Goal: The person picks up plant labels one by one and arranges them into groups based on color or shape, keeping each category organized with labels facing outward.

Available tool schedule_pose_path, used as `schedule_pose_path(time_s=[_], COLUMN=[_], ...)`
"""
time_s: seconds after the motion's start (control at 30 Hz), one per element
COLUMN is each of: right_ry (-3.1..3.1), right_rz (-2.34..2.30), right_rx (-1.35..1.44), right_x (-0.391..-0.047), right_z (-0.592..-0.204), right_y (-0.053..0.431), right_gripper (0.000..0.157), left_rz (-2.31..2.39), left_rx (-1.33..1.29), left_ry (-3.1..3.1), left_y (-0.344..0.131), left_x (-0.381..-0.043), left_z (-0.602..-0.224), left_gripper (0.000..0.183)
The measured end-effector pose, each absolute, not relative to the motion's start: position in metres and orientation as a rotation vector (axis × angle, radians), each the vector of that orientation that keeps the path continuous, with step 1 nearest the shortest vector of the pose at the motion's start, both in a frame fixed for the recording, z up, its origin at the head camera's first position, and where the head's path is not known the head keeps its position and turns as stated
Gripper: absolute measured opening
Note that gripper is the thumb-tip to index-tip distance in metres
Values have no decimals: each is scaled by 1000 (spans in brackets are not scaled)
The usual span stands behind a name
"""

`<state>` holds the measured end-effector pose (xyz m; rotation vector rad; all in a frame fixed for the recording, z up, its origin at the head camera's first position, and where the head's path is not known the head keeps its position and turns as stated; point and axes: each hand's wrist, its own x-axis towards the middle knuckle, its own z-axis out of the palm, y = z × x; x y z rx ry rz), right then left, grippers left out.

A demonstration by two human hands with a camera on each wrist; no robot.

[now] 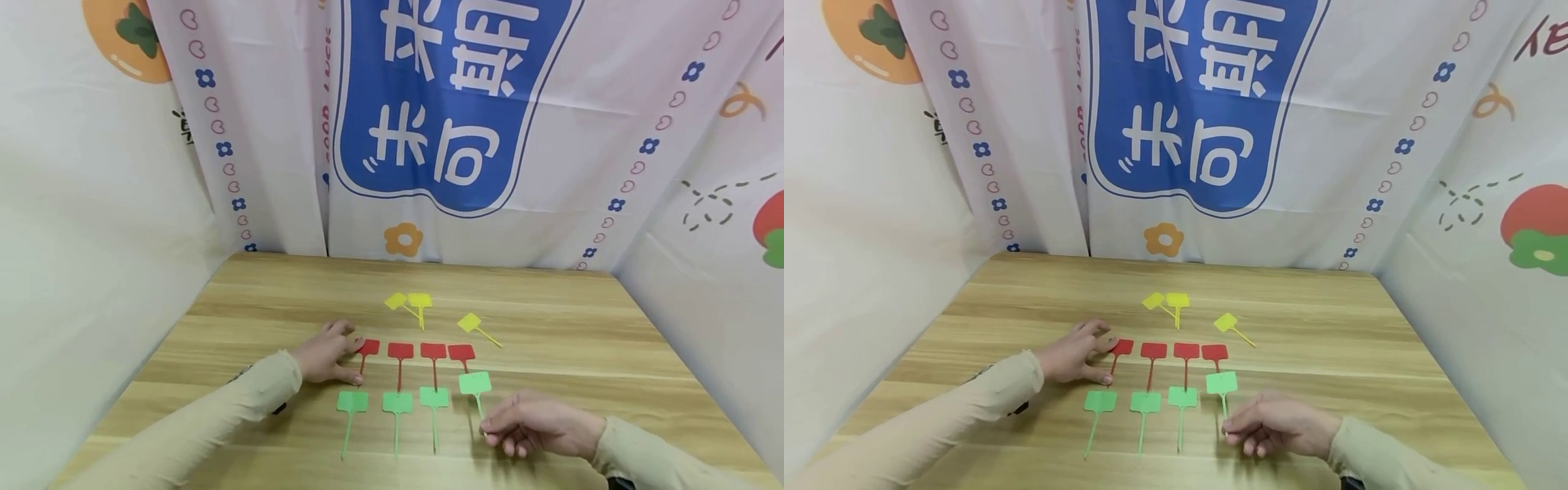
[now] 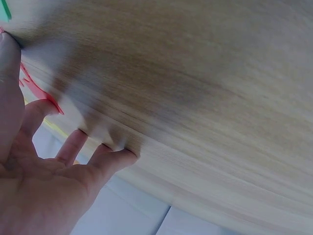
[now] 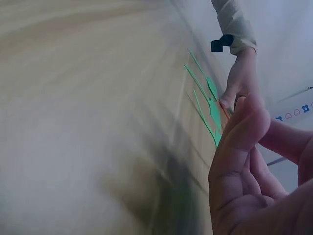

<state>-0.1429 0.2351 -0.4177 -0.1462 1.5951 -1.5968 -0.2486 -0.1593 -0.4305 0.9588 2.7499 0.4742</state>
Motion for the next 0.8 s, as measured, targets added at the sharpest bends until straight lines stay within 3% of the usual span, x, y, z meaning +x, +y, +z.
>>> schedule_pose_path(time_s=[0.2, 0.8], right_ry=[1554, 1696], right_rz=[-1552, -1409], right_rx=[-109, -28], right_x=[-135, -130], right_z=[-421, -425], right_y=[230, 226], right_gripper=[16, 26], left_rz=[485, 469], left_rx=[949, 944], left_ry=[2741, 2748], left_y=[-159, -160], left_x=[-246, -248], left_z=[-426, -428], left_gripper=[76, 78])
